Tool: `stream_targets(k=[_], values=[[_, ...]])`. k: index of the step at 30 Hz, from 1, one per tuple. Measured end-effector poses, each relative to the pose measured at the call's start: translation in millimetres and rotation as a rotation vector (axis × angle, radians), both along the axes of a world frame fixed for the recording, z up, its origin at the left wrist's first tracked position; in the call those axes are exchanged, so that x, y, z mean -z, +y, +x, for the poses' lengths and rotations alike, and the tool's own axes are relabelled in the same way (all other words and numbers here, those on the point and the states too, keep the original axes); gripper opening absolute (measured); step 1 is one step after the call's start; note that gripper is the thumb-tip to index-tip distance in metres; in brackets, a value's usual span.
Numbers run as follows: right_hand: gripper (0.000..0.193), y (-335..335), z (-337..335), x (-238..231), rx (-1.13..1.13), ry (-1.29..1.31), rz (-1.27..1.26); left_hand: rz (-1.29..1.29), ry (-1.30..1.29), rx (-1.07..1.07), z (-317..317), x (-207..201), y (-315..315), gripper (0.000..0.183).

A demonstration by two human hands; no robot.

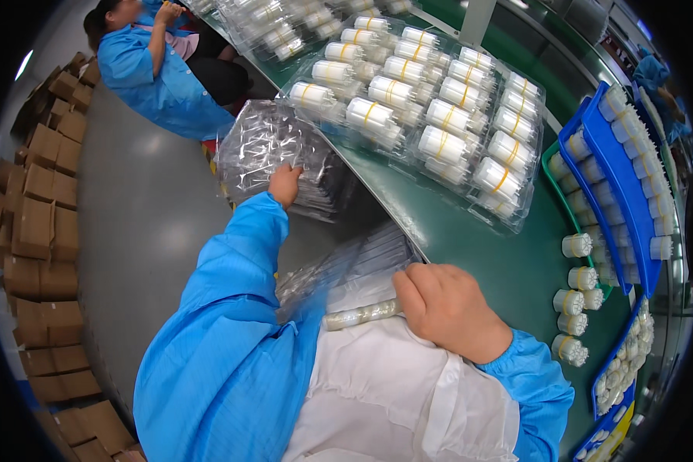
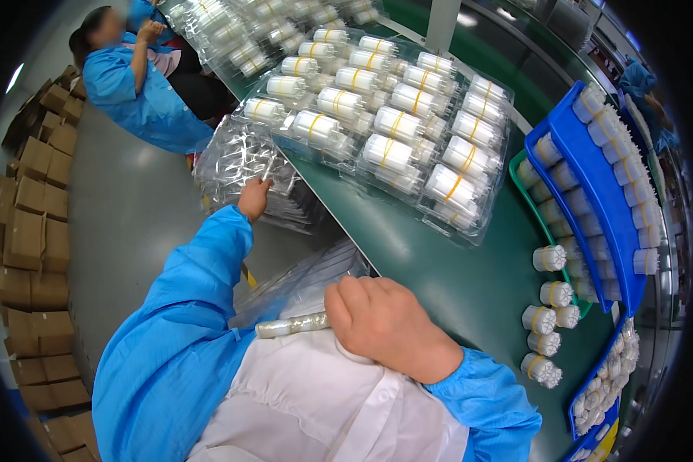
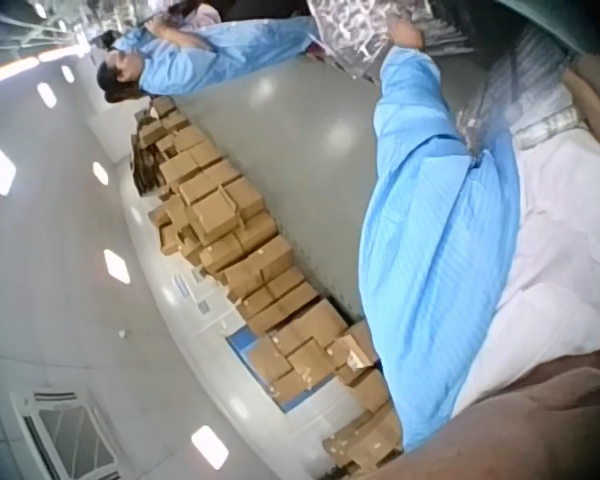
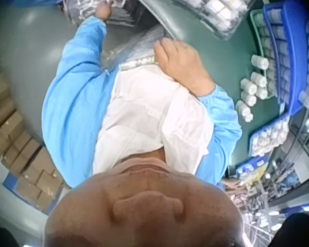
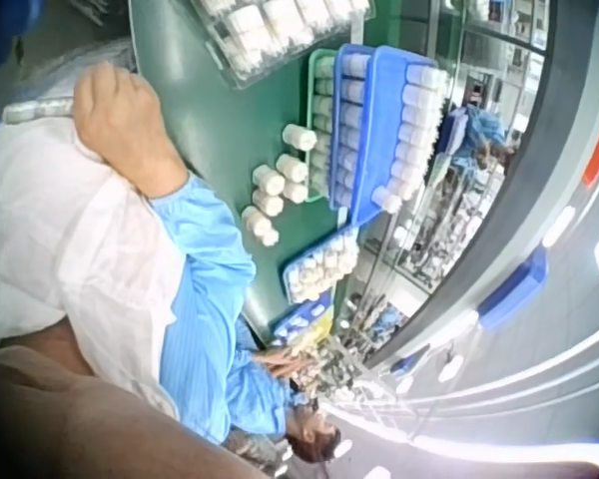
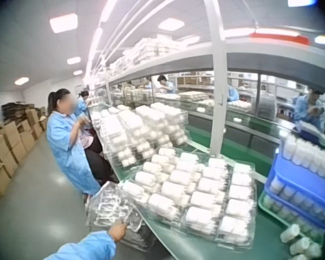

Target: The person repeatedly picks up small white cylindrical objects and uses a clear plastic tool to press or adjust the top of each object. They place the treated objects into blue trays and occasionally move stacks of clear plastic packaging on the table. The task continues in a repetitive loop throughout the clip.

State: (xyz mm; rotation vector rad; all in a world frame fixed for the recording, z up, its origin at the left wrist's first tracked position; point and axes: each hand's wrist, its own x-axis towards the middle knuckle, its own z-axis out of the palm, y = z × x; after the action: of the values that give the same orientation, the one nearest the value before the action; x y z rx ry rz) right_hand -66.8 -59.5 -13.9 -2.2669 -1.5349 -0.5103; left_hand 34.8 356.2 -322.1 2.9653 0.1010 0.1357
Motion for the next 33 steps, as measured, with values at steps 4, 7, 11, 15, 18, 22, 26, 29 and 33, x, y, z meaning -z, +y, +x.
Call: stream_targets(k=[4,7,11,15,18,22,26,29,33], values=[[0.01,-1,-1,0,0.005,0.02,-0.014,-0.095,-0.065,0.005,11,1,-5,0.028],[0.01,1,0,1,-0.006,0.025,-0.009,0.116,-0.27,0.072,6,-10,-11,0.029],[0.01,-1,3,1,-0.005,0.047,0.002,0.074,0.175,0.081,-7,-92,-25,0.038],[0.011,-1,6,-7,-0.005,0.114,-0.009,-0.762,1.041,0.629,-74,-245,-70,0.059],[0.012,9,12,-10,0.003,0.1,0.004,-0.649,1.056,0.557,-136,-305,-121,0.072],[0.016,15,14,-9,-0.025,0.113,0.039,-0.634,0.906,0.285,-158,-309,-132,0.073],[0.025,8,14,-11,-0.072,0.084,0.136,-0.776,0.614,0.071,-186,-344,-78,0.066],[0.027,-17,11,-2,-0.042,0.094,0.114,-0.814,0.545,-0.049,-193,-405,-49,0.075],[0.023,-31,-1,4,-0.087,0.147,0.018,-0.809,0.146,-0.038,-245,-465,-50,0.088]])
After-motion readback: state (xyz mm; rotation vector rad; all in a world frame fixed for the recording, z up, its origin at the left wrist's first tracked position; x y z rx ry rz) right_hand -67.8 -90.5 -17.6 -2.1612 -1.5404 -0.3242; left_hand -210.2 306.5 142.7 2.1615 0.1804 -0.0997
